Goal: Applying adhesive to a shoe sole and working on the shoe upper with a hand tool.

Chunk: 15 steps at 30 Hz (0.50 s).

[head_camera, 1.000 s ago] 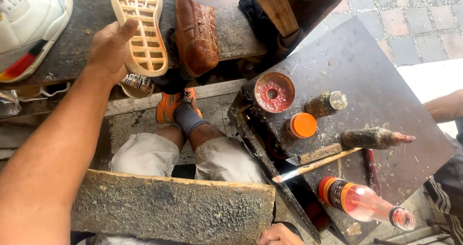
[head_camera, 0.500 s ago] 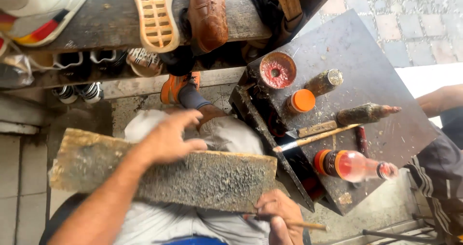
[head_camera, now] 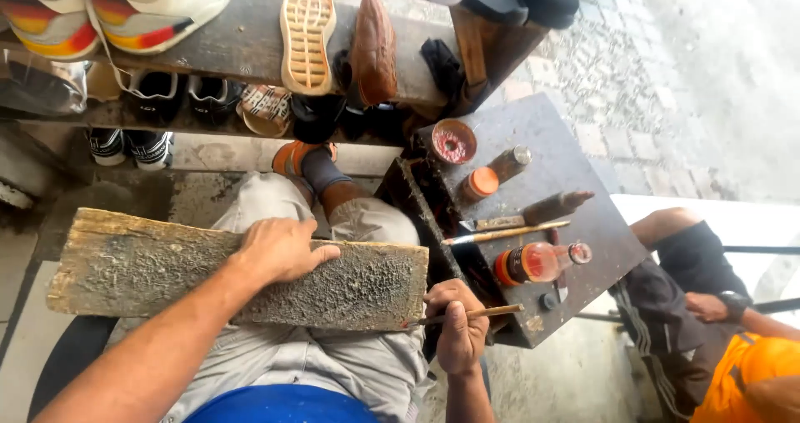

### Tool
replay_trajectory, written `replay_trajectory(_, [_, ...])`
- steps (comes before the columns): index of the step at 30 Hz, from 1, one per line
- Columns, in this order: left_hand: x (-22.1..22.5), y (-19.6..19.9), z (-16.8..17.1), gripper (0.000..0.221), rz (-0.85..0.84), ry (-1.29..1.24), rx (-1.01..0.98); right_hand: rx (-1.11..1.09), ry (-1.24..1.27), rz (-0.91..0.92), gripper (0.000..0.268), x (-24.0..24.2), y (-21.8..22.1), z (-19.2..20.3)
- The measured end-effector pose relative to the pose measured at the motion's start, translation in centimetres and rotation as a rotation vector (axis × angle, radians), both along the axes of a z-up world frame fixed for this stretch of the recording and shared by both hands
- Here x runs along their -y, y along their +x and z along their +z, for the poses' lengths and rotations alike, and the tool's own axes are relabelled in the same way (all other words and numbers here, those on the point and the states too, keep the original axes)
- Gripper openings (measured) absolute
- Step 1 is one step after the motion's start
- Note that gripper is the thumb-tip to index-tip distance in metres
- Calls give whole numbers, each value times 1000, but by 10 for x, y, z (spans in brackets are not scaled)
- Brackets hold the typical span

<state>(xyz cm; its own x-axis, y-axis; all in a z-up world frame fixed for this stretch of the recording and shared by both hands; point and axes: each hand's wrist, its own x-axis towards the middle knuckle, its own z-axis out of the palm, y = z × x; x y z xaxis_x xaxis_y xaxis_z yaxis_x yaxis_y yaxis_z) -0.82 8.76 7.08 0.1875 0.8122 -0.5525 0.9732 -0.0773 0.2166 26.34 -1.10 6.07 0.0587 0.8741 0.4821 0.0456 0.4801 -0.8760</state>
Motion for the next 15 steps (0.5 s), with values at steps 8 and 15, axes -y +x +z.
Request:
replay_trajectory(8, [6, 7, -52, 67, -27, 275, 105, -9, -25, 93, 44, 1, 2, -3])
replay_trajectory(15, [-17, 5, -54, 66, -28, 196, 116, 100, -37, 145, 50, 2, 2, 8])
